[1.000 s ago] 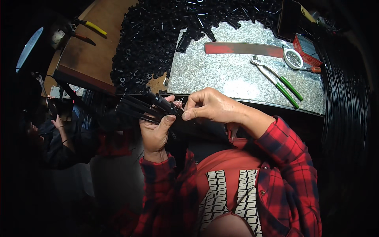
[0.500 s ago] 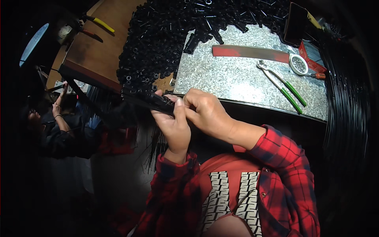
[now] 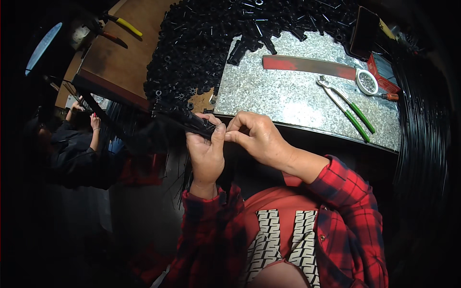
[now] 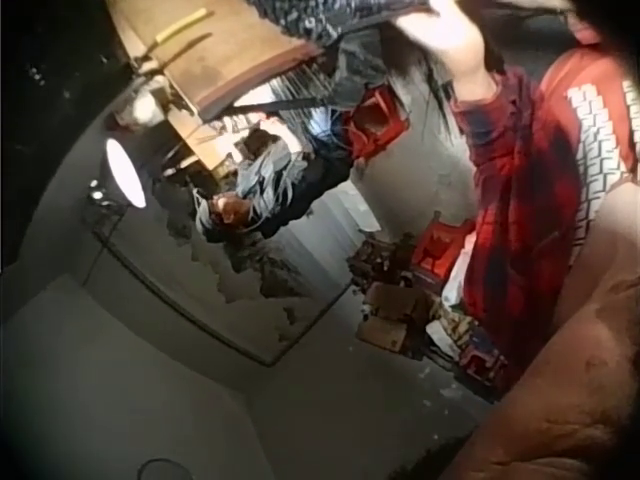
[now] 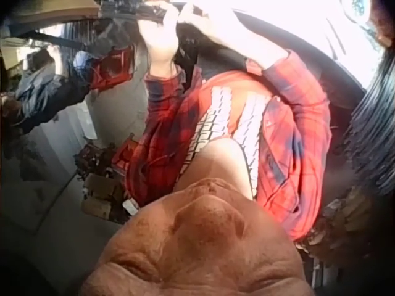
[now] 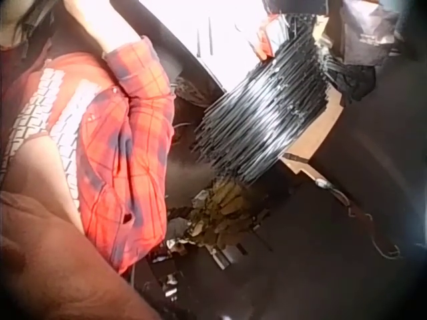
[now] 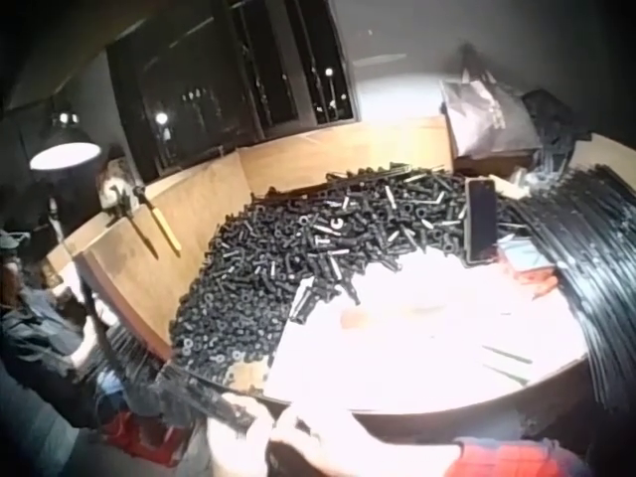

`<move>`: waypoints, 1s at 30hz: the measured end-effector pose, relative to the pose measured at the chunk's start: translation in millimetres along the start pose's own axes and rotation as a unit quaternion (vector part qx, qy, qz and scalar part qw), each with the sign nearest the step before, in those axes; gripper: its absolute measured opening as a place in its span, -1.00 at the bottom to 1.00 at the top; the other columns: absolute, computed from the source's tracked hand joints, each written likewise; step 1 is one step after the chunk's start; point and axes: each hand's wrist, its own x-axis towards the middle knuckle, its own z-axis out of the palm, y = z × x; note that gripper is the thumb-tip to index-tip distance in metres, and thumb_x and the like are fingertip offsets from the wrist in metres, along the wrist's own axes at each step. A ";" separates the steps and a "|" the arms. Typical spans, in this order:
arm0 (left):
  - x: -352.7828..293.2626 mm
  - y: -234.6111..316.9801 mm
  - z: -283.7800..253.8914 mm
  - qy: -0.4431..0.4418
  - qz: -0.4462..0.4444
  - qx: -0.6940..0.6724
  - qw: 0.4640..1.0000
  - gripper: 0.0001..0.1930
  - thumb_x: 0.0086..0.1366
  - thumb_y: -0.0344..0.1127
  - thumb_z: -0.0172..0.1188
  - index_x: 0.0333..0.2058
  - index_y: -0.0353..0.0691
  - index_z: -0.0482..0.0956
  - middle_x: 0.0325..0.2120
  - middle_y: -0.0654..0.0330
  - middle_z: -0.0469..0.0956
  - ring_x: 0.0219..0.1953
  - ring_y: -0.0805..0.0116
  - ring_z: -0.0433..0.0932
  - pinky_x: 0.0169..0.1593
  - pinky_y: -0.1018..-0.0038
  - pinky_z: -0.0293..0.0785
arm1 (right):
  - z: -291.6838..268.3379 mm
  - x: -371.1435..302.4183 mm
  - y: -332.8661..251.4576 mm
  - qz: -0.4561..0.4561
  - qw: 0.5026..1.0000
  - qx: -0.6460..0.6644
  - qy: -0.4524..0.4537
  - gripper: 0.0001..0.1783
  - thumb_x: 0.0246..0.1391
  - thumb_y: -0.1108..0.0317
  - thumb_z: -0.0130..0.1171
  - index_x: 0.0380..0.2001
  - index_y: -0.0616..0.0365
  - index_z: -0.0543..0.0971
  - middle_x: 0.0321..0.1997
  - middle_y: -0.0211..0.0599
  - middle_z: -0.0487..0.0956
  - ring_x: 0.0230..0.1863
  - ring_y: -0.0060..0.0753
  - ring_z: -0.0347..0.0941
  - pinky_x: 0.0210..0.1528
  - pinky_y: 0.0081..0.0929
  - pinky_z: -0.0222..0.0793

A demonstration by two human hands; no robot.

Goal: The recorder is assembling wire harnesses by organizing bundles of black wires, fitting them into plastic connectors, and using a crimping tool to secure the terminals.

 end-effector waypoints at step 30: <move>3.9 -9.6 6.9 0.062 -0.019 -0.026 0.998 -0.92 0.21 -0.56 0.11 -0.31 -0.41 0.45 0.02 0.03 0.37 -0.33 0.49 0.43 -0.17 0.58 0.38 | -123.4 -57.9 -0.6 -0.082 0.931 -0.349 0.068 -0.61 -0.05 0.36 0.32 -0.19 0.27 0.41 -0.27 -0.10 0.46 -0.24 -0.05 0.46 -0.22 -0.29 0.39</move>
